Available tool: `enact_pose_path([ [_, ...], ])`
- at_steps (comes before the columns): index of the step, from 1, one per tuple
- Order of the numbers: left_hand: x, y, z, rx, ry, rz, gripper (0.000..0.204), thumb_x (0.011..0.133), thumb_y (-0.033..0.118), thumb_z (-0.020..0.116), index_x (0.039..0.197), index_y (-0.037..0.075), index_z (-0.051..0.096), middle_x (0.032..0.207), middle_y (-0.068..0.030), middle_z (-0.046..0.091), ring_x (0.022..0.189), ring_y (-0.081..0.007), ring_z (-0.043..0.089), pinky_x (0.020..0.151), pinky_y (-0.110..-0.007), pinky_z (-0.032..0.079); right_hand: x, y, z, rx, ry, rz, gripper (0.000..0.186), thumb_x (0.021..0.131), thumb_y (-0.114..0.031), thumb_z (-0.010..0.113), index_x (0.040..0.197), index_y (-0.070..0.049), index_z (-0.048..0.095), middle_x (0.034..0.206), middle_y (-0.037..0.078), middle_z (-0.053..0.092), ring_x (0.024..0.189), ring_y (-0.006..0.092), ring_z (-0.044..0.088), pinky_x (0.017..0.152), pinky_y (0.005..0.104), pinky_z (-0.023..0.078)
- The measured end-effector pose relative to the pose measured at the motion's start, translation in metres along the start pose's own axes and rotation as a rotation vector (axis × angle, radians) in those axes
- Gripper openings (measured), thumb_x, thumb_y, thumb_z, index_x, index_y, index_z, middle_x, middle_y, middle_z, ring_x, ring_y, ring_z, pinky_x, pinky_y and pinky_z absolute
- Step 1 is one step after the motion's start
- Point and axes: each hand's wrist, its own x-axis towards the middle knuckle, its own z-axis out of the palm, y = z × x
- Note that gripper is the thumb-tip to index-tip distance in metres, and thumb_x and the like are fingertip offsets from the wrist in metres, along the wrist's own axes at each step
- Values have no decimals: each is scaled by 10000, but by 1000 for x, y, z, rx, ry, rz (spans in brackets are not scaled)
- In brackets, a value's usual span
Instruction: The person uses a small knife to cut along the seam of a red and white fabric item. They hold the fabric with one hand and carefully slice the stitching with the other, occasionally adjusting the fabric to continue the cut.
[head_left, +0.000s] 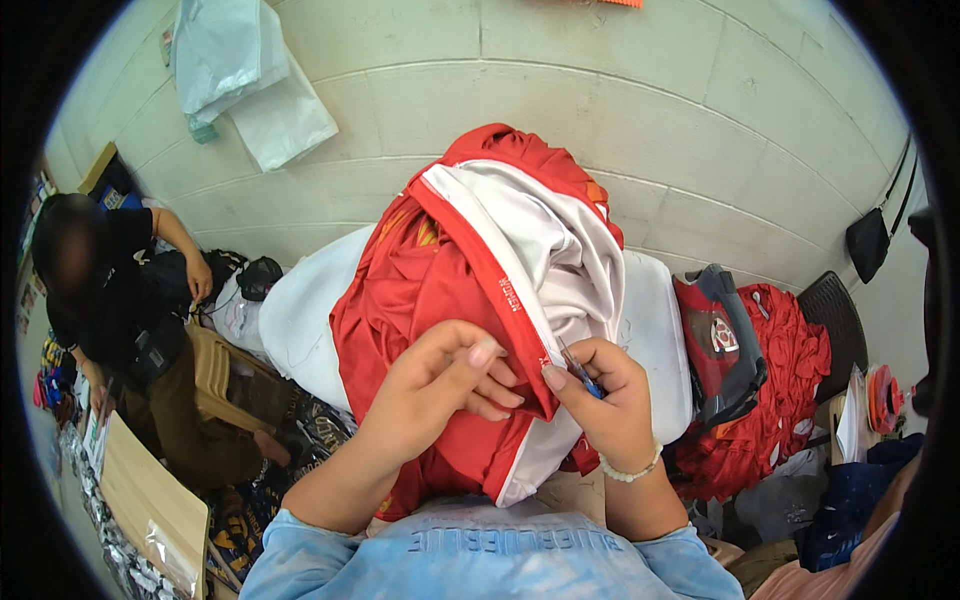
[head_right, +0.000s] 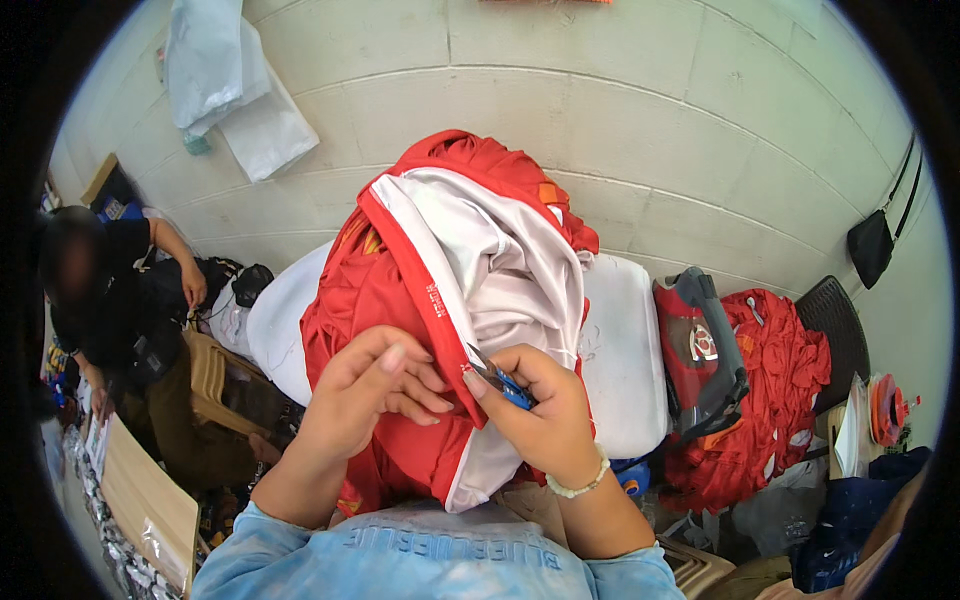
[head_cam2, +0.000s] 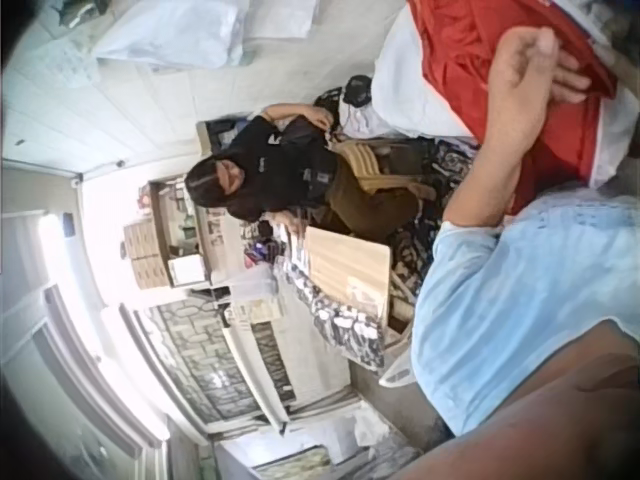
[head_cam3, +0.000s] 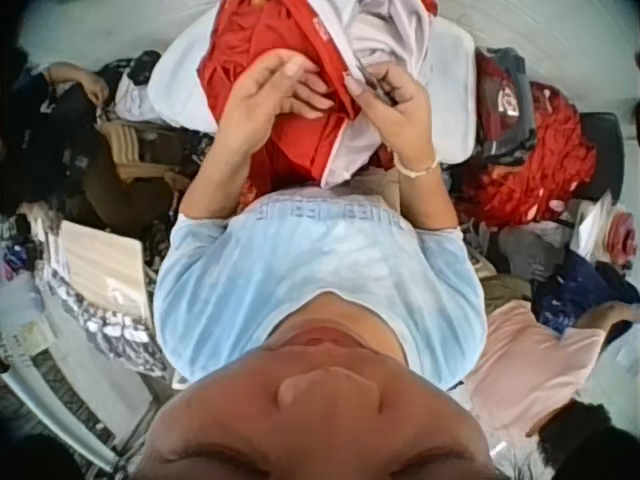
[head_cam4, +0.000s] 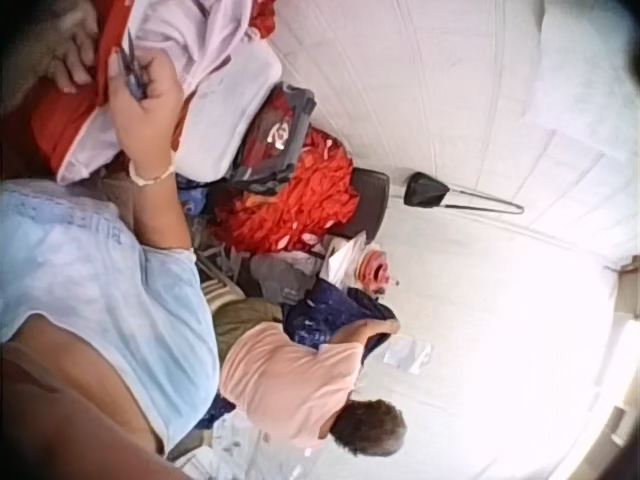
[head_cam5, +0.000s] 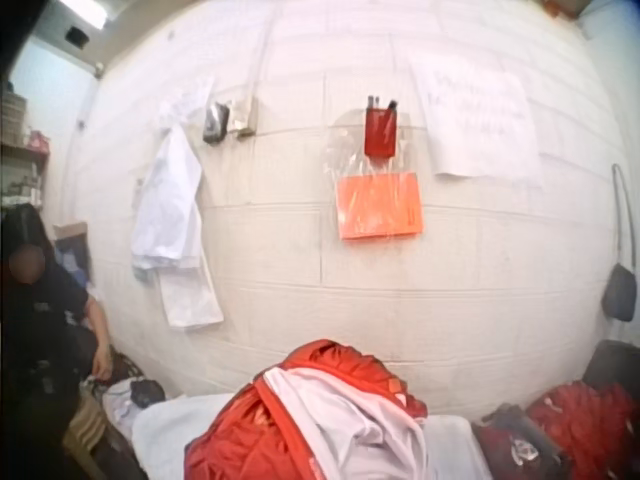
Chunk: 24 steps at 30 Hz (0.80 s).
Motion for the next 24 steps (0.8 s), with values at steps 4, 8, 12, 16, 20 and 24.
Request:
enact_pose_path([
  [4, 12, -6, 4, -138, -33, -125, 218, 966, 206, 525, 1072, 16, 539, 911, -100, 651, 755, -183, 682, 651, -302, 585, -5, 0, -9, -88, -85, -42, 125, 836, -70, 690, 891, -5, 598, 721, -40, 560, 620, 12, 423, 559, 177, 350],
  [8, 24, -9, 14, -118, -12, 13, 214, 940, 109, 556, 1122, -3, 558, 983, -110, 667, 813, -170, 683, 695, -312, 587, -9, 2, -10, -213, -1, -99, 211, 806, -100, 726, 917, 7, 582, 702, -11, 554, 624, 37, 450, 566, 188, 374],
  [12, 21, -11, 20, -257, 7, 46, 273, 917, 42, 576, 1185, 0, 547, 1055, -92, 658, 902, -152, 661, 773, -308, 573, -25, 0, -11, -169, 164, -265, 289, 776, -117, 758, 941, 15, 561, 696, 36, 579, 600, 72, 517, 547, 209, 416],
  [16, 15, -7, 20, -319, -1, 33, 370, 906, 21, 587, 1265, 6, 499, 1081, -74, 644, 961, -139, 639, 804, -297, 561, -40, -1, -14, -501, 114, -382, 338, 737, -131, 798, 939, 23, 576, 714, 91, 621, 560, 137, 589, 501, 245, 456],
  [20, 12, -4, 22, -289, 15, 7, 435, 906, 21, 586, 1318, 12, 444, 1083, -67, 634, 965, -132, 633, 798, -289, 557, -44, 4, -10, -565, 155, -420, 338, 700, -123, 821, 907, 36, 606, 717, 101, 625, 549, 157, 590, 490, 253, 454],
  [24, 9, -2, 23, -320, -1, 32, 506, 912, 16, 572, 1374, 19, 366, 1101, -64, 622, 975, -124, 626, 797, -283, 554, -42, 5, -10, -592, 139, -462, 349, 687, -126, 832, 898, 36, 608, 722, 106, 629, 548, 172, 591, 490, 257, 455],
])
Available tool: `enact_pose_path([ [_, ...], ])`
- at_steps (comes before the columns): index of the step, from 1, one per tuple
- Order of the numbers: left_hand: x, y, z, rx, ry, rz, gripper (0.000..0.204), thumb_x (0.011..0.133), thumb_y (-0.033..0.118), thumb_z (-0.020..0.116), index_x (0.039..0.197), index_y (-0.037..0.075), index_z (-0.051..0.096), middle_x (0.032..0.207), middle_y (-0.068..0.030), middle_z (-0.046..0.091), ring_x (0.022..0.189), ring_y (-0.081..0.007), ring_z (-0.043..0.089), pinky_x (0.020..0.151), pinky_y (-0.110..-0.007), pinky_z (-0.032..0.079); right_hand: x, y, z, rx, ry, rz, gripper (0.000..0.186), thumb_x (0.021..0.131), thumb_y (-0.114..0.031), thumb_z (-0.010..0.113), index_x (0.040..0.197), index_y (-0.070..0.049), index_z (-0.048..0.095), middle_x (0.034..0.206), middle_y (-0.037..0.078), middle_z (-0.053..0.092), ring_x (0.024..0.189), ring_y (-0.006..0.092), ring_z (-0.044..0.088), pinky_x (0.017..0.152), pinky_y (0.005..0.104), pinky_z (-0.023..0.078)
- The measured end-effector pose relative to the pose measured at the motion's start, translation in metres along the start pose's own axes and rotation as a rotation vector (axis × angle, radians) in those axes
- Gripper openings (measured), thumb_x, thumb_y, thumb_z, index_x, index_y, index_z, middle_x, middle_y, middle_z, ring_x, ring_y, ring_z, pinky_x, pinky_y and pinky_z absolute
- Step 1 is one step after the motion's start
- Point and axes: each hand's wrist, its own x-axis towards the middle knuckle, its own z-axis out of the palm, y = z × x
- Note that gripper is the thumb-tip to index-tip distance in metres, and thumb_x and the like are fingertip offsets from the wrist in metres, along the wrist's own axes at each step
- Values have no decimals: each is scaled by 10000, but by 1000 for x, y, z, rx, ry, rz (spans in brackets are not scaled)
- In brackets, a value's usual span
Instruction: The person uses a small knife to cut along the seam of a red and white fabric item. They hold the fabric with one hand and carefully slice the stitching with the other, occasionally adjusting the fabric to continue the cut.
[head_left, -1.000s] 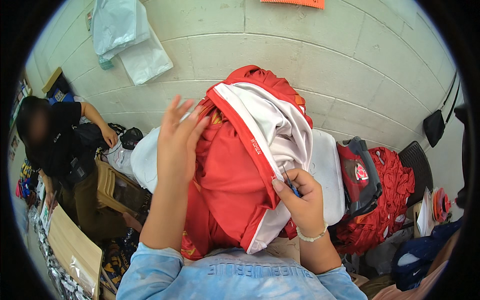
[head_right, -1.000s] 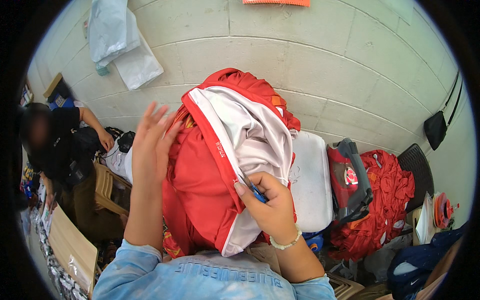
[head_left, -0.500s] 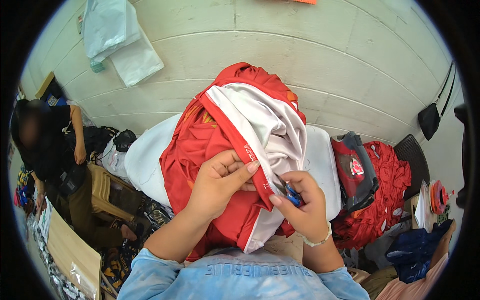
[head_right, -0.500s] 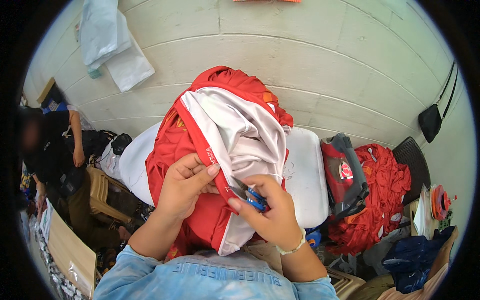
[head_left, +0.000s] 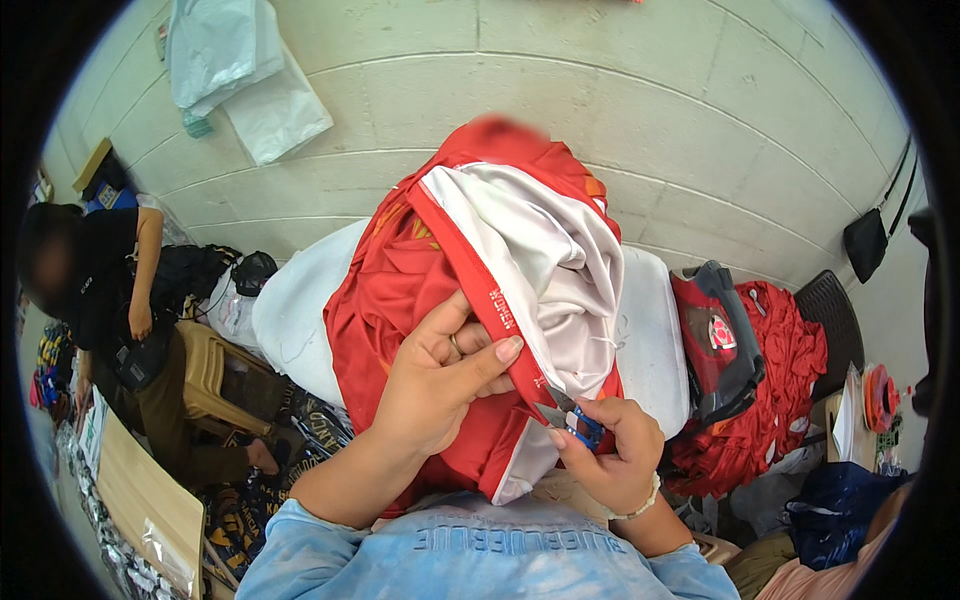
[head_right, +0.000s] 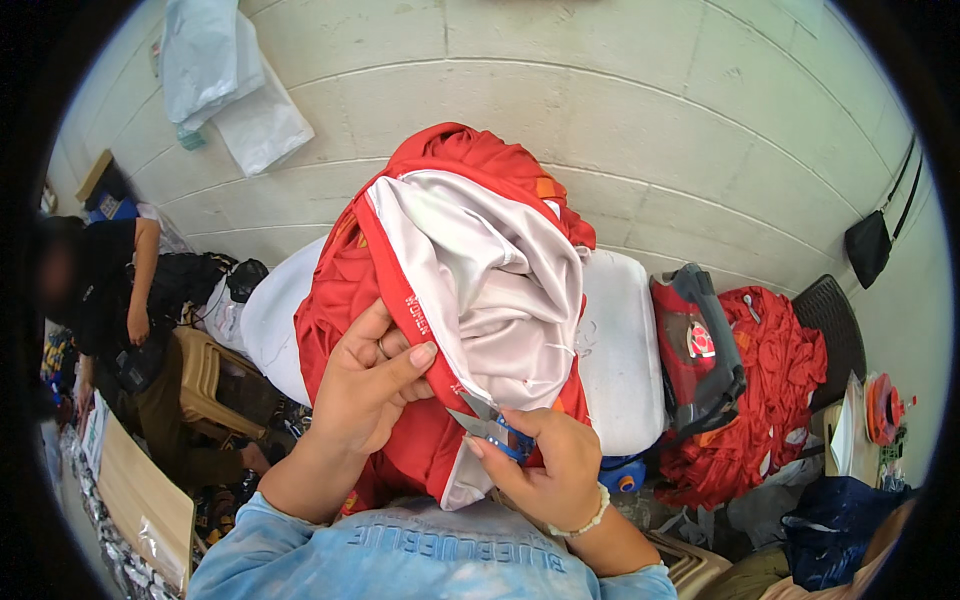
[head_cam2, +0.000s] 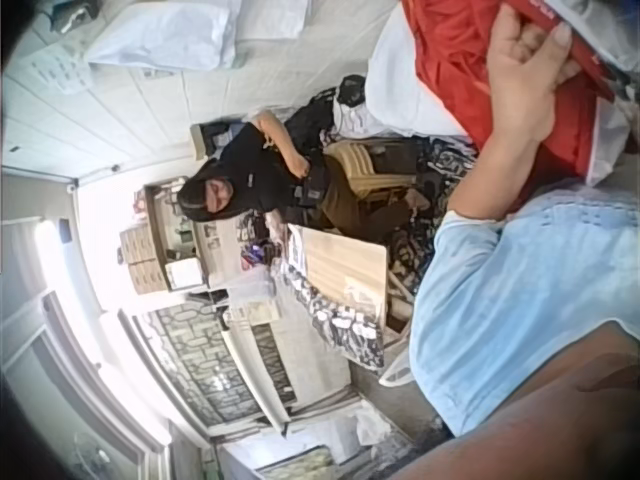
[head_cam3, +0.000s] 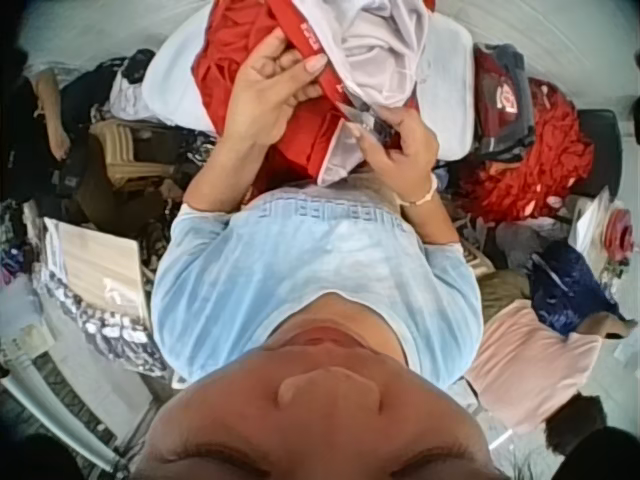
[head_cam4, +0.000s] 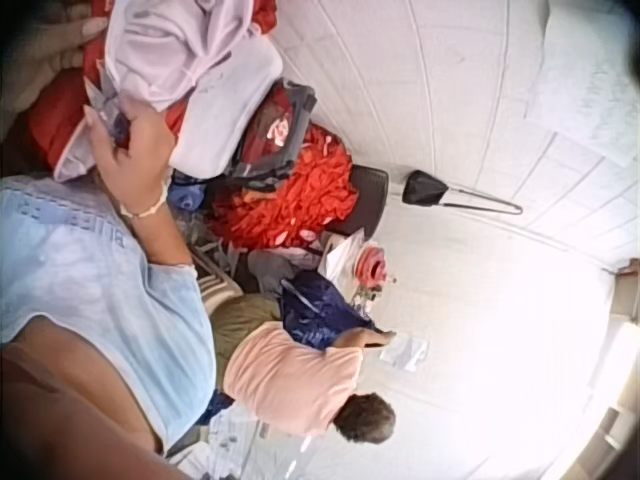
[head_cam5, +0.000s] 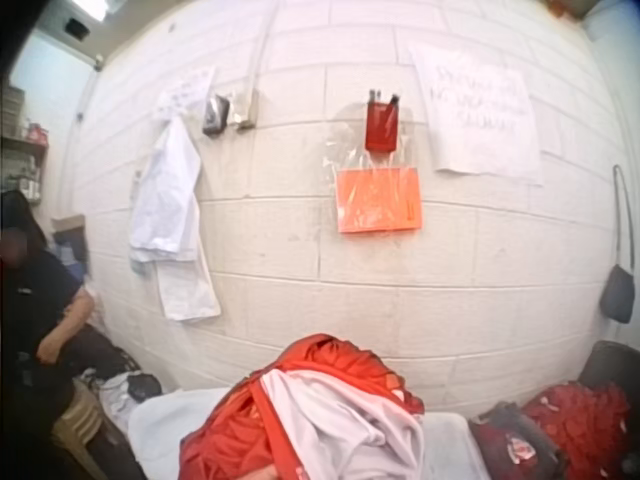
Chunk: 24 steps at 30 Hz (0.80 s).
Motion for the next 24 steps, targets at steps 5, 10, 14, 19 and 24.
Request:
enact_pose_path([
  [5, -2, 1, -1, -8, -14, 18, 584, 914, 1, 557, 1427, 46, 284, 1144, -73, 601, 1002, -126, 615, 805, -285, 555, 4, -1, 3, -24, 12, 23, 352, 686, -121, 835, 901, 38, 607, 727, 116, 633, 554, 180, 601, 501, 268, 467],
  [10, -5, 3, 0, 20, -38, 22, 705, 898, -42, 553, 1472, 90, 167, 1189, -99, 577, 1036, -155, 607, 843, -322, 556, 9, -3, 5, -16, 21, 21, 349, 690, -104, 831, 907, 38, 597, 724, 123, 636, 574, 184, 624, 516, 268, 477],
  [14, -7, 6, 1, 37, -79, 48, 812, 877, -83, 552, 1489, 108, 55, 1223, -118, 553, 1069, -178, 596, 873, -351, 547, 13, -4, 7, -2, 8, 11, 347, 692, -87, 826, 916, 39, 593, 722, 122, 638, 593, 184, 642, 526, 265, 486],
  [19, -6, 6, 0, 77, -94, 80, 910, 831, -129, 575, 1495, 105, -1, 1326, -109, 454, 1133, -183, 550, 915, -334, 517, 16, -3, 12, 28, 47, -22, 350, 694, -87, 826, 923, 43, 595, 722, 119, 633, 592, 176, 646, 509, 260, 480],
  [24, -8, 4, -3, 92, -118, 96, 943, 808, -147, 583, 1493, 92, -20, 1370, -103, 396, 1152, -176, 532, 930, -318, 501, 18, -3, 12, 10, 45, -52, 357, 693, -93, 829, 925, 42, 595, 700, 105, 619, 573, 168, 633, 495, 259, 471],
])
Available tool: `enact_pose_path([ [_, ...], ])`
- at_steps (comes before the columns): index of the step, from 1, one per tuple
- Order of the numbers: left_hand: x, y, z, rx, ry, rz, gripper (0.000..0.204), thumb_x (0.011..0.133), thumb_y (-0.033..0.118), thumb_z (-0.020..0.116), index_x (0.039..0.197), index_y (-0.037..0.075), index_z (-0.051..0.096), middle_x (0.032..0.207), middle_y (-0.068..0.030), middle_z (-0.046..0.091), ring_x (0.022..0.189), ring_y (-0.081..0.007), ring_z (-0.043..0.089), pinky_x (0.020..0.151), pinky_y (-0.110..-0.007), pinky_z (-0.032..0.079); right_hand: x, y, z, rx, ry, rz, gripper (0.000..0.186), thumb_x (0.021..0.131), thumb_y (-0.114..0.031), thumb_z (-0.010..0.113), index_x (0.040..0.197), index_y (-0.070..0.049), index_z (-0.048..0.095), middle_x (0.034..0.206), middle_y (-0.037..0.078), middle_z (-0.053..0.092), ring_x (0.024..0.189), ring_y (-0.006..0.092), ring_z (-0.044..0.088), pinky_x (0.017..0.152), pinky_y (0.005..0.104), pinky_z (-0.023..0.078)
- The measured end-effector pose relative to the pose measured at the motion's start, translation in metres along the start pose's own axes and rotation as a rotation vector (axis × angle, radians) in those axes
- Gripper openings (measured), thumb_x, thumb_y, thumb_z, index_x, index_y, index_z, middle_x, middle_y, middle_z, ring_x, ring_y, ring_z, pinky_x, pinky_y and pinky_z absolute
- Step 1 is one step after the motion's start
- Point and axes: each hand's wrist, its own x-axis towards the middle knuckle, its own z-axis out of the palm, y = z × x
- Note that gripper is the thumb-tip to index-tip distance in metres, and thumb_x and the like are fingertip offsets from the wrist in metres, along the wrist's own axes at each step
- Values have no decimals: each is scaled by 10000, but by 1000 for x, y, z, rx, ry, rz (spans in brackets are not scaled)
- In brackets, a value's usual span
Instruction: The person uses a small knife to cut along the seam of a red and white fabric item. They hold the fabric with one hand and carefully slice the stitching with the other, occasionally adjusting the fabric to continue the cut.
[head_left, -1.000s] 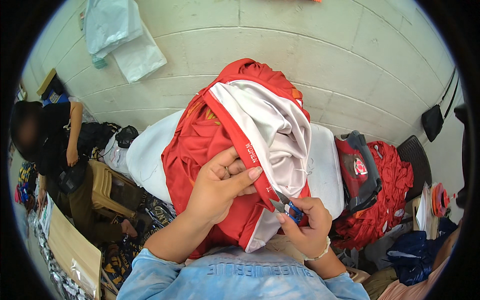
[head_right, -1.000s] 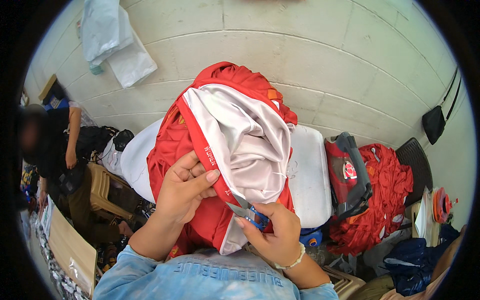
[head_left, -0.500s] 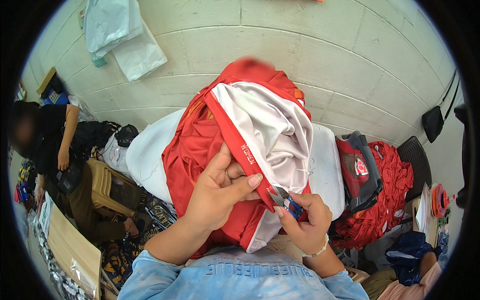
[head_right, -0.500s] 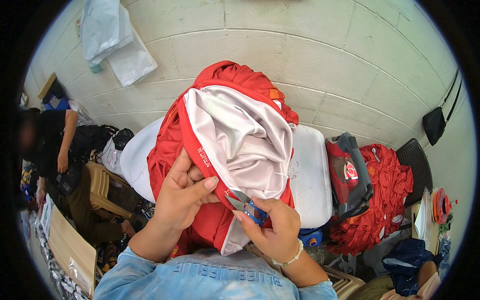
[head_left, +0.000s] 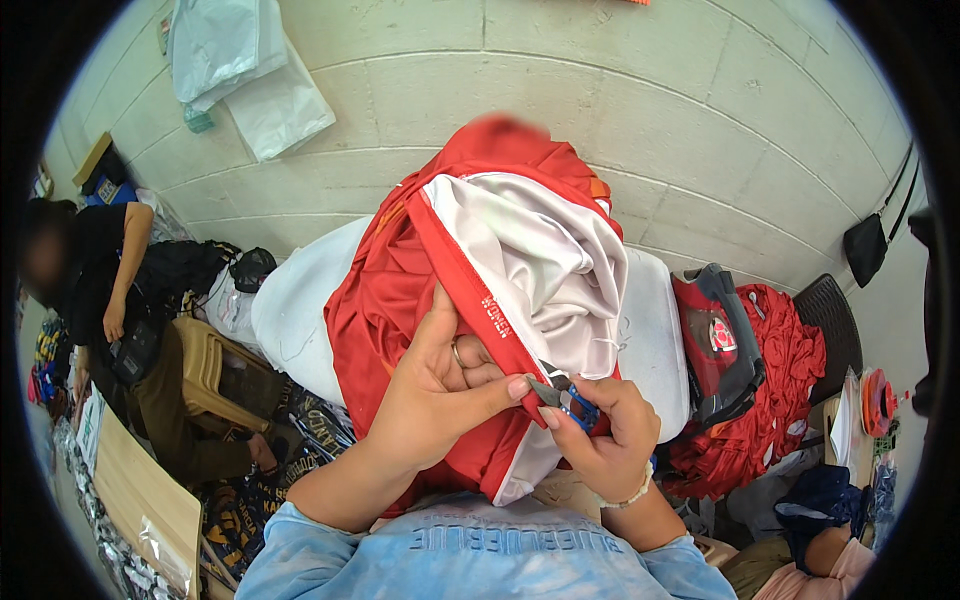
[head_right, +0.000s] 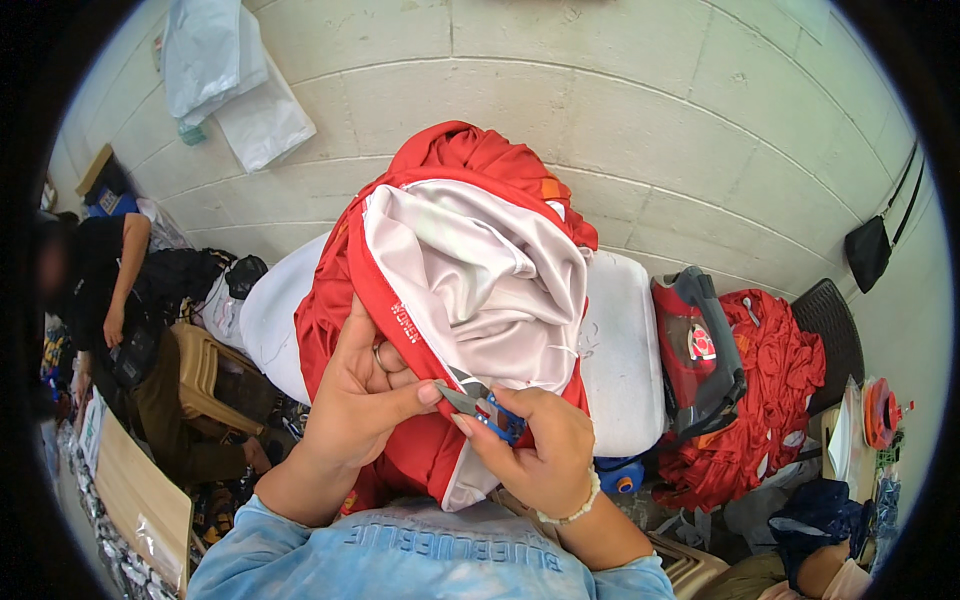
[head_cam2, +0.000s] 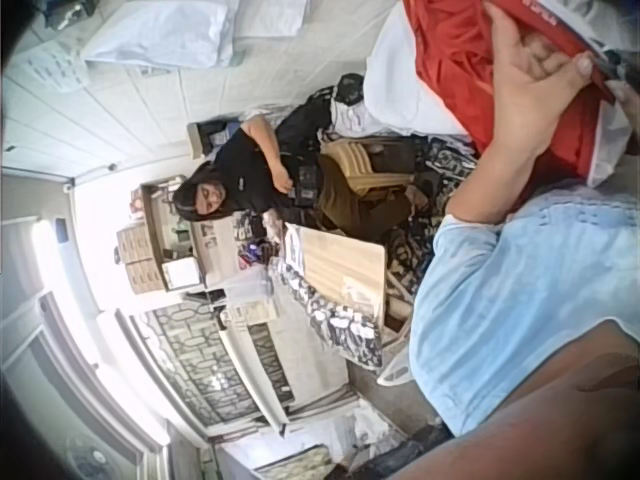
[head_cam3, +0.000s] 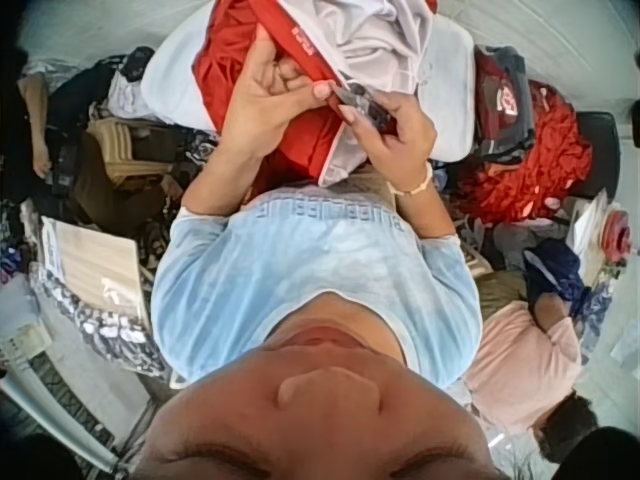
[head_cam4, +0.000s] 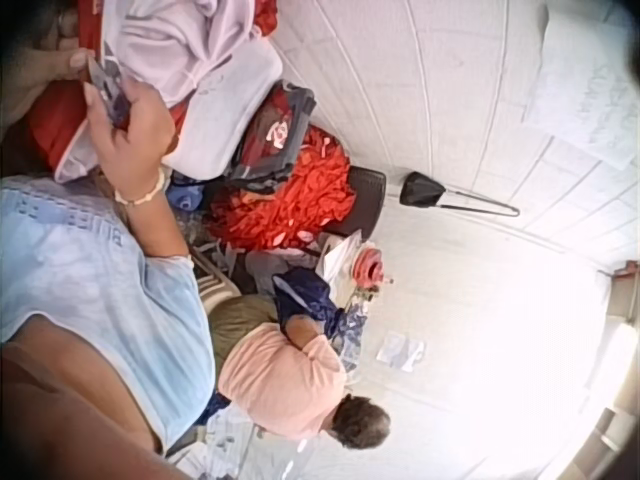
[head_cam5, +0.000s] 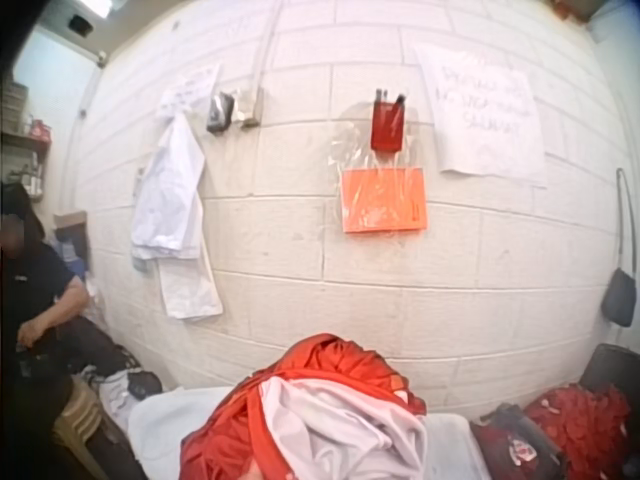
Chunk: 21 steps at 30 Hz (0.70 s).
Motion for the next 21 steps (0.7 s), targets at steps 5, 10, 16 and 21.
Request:
enact_pose_path([
  [5, -1, 0, 0, 4, 0, 7, 941, 808, -149, 578, 1491, 79, -28, 1369, -106, 398, 1143, -176, 540, 931, -319, 501, 5, -2, 1, 15, -15, 2, 349, 695, -98, 829, 918, 45, 602, 691, 99, 620, 575, 168, 633, 498, 256, 471],
  [10, -2, 0, 2, 14, 17, 24, 940, 807, -150, 577, 1490, 76, -28, 1357, -106, 410, 1132, -176, 548, 930, -319, 502, 8, -5, 0, 20, -34, 47, 322, 700, -106, 826, 891, 43, 614, 712, 112, 636, 566, 168, 624, 501, 253, 467],
  [16, -3, 1, 2, 51, 9, 30, 942, 806, -151, 577, 1489, 72, -33, 1321, -105, 441, 1117, -172, 557, 926, -311, 502, 7, -3, 0, 30, -33, 58, 294, 707, -96, 816, 879, 31, 615, 731, 114, 645, 585, 168, 623, 517, 256, 473],
  [21, -3, 0, 4, 53, 8, 48, 937, 808, -148, 583, 1486, 67, -28, 1309, -107, 447, 1107, -165, 560, 925, -309, 502, 7, -6, -1, 36, -30, 100, 276, 711, -84, 806, 871, 28, 610, 734, 116, 642, 585, 181, 619, 522, 261, 473],
])
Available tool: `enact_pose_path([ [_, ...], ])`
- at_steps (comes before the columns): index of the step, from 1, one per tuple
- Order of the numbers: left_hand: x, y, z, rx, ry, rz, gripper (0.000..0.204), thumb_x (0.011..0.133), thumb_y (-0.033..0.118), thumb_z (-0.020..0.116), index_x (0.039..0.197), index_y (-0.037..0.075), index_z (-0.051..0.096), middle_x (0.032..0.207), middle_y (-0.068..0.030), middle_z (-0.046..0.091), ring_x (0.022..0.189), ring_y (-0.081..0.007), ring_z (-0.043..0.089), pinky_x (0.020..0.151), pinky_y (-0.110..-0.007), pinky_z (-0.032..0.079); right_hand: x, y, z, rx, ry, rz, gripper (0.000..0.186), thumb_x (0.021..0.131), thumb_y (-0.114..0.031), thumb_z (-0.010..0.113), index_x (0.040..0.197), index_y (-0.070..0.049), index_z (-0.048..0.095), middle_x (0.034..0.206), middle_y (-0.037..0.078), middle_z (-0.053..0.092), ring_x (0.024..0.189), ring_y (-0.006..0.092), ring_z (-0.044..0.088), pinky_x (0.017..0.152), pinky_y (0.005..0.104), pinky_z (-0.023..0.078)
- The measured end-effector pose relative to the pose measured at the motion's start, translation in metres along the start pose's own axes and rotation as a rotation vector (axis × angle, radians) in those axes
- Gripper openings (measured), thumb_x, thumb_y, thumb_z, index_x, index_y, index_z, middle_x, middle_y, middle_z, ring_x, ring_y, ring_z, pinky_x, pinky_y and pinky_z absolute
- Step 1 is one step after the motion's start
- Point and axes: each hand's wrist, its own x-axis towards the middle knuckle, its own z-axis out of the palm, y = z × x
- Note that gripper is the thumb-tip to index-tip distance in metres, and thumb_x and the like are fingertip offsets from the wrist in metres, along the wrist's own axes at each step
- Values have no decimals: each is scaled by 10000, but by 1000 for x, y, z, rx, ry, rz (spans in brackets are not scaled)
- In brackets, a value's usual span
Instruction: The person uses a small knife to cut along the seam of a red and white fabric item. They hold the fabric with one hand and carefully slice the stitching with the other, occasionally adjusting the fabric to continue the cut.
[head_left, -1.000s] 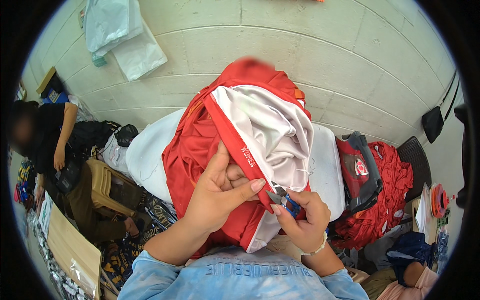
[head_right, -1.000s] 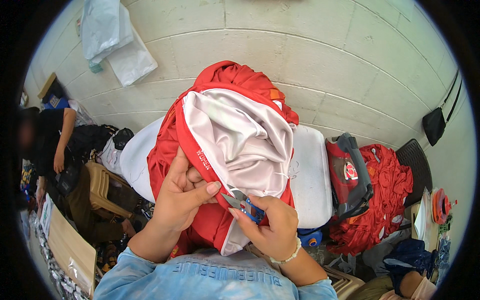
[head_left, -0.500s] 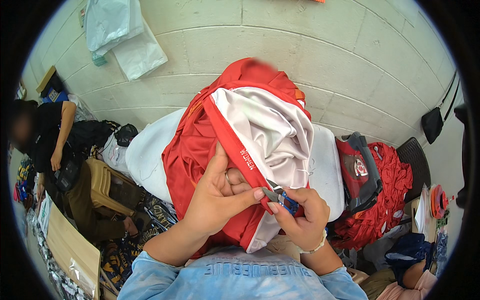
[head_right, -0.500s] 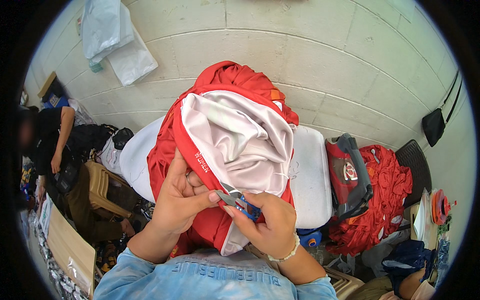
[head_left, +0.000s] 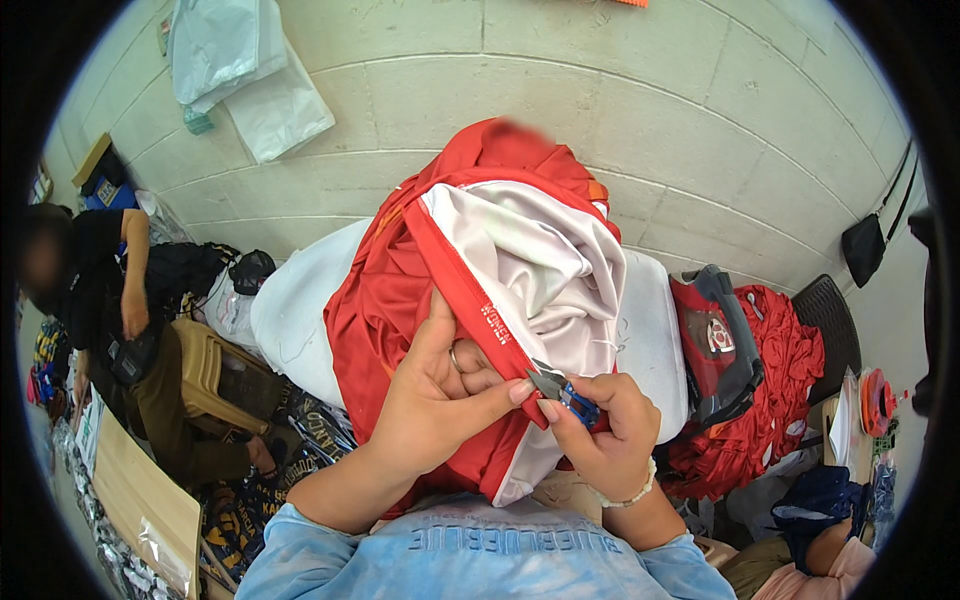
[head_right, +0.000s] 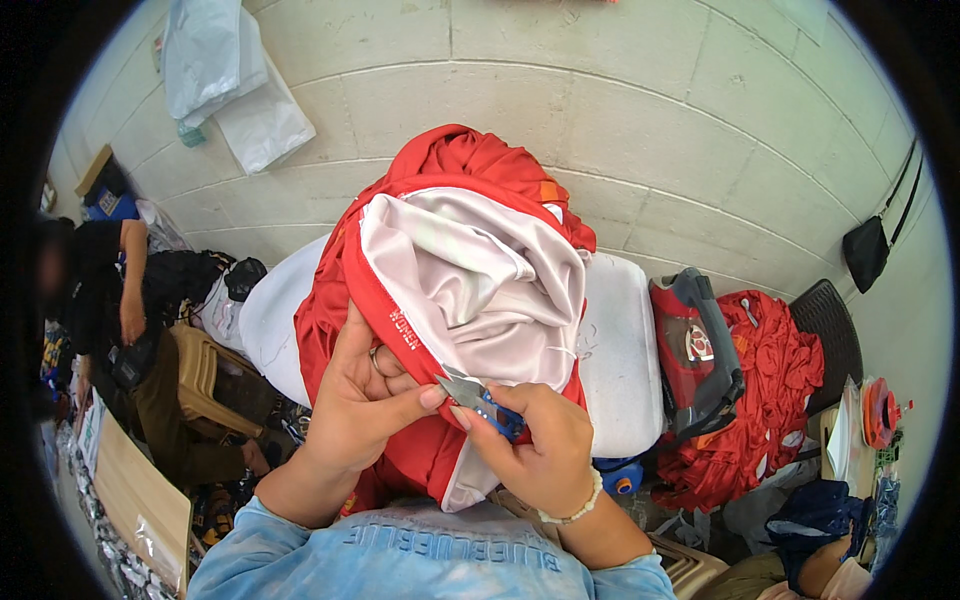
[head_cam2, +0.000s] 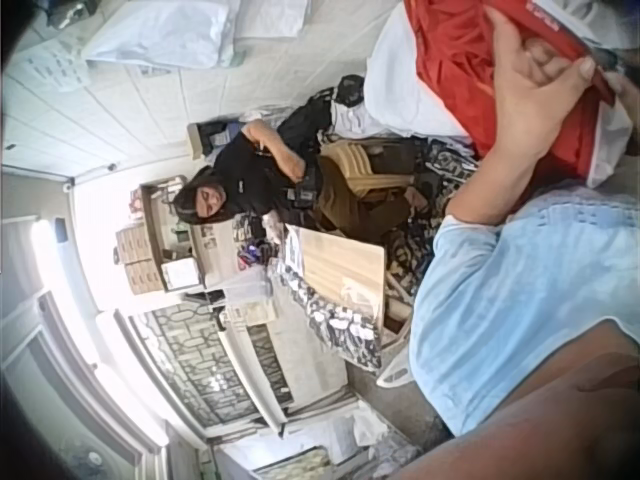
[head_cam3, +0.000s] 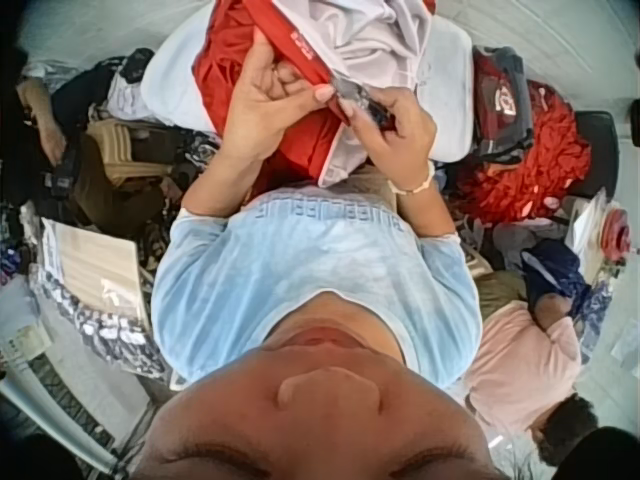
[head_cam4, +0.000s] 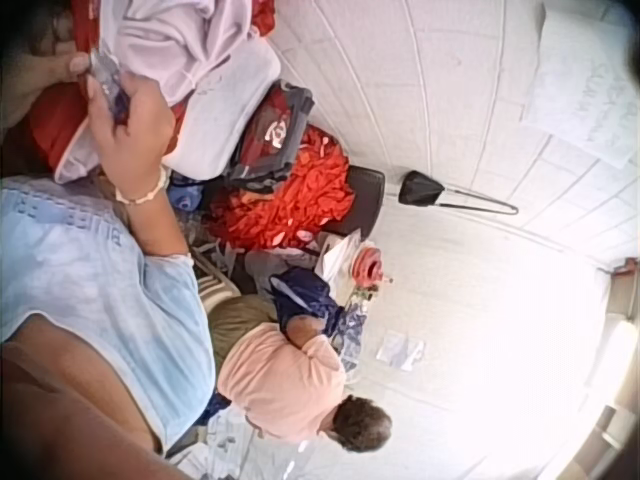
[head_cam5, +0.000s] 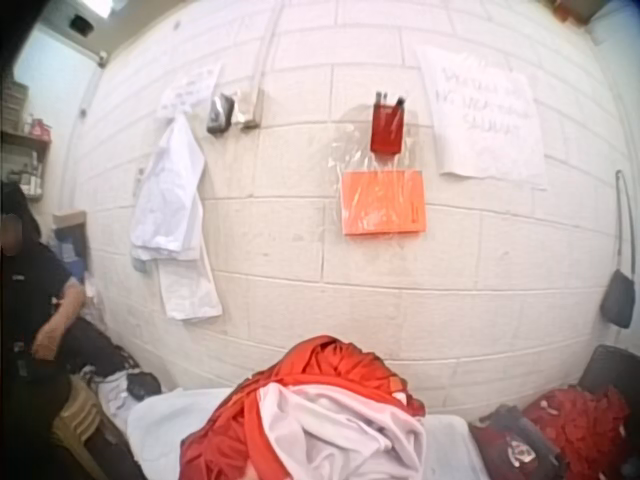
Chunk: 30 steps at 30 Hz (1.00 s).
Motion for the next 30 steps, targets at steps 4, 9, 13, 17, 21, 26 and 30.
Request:
enact_pose_path([
  [4, -1, -1, 3, 33, -6, 23, 934, 812, -147, 581, 1485, 67, -31, 1294, -106, 455, 1105, -163, 560, 918, -307, 504, -2, -1, -3, -34, -17, 24, 266, 712, -79, 804, 860, 25, 610, 727, 115, 638, 573, 183, 612, 513, 263, 468],
  [9, 1, 0, 4, 63, 10, 16, 937, 815, -145, 582, 1484, 71, -38, 1276, -104, 466, 1105, -165, 561, 915, -307, 502, -2, 9, 2, 105, 81, 141, 256, 760, -107, 780, 904, 2, 599, 700, 61, 616, 571, 96, 558, 499, 236, 427],
  [13, 3, -4, 5, 6, 29, 14, 918, 820, -143, 578, 1485, 79, -15, 1266, -104, 477, 1106, -173, 561, 920, -311, 500, -1, 11, 7, 819, 234, 483, 204, 811, -94, 738, 925, -20, 587, 669, -25, 547, 572, 31, 466, 503, 192, 355],
  [17, 2, -9, 4, -39, 61, -5, 875, 821, -133, 587, 1474, 88, 48, 1229, -118, 507, 1076, -180, 579, 915, -314, 505, -6, 7, 0, 484, -120, 436, 208, 811, -98, 737, 926, -5, 591, 706, -42, 521, 600, 15, 429, 520, 183, 335],
  [21, 1, -14, 5, -40, 201, -43, 789, 818, -121, 595, 1444, 105, 171, 1214, -163, 530, 1014, -222, 619, 826, -340, 562, -5, 18, -1, 324, -81, 220, 180, 805, -88, 722, 917, -26, 595, 707, 10, 571, 624, 71, 509, 567, 241, 428],
  [26, 3, -17, 5, 21, 192, 3, 630, 864, -54, 562, 1404, 75, 266, 1195, -119, 554, 974, -165, 626, 740, -295, 591, -6, 20, -11, 310, -183, 225, 200, 778, -145, 661, 921, -41, 566, 755, 137, 609, 695, 303, 622, 625, 358, 469],
  [30, 4, -21, -4, 16, 154, -1, 518, 892, -6, 561, 1356, 44, 338, 1174, -104, 565, 959, -134, 626, 708, -268, 593, -3, 17, -17, 287, -246, 242, 203, 771, -136, 662, 914, -33, 559, 760, 132, 620, 701, 296, 632, 608, 349, 464],
])
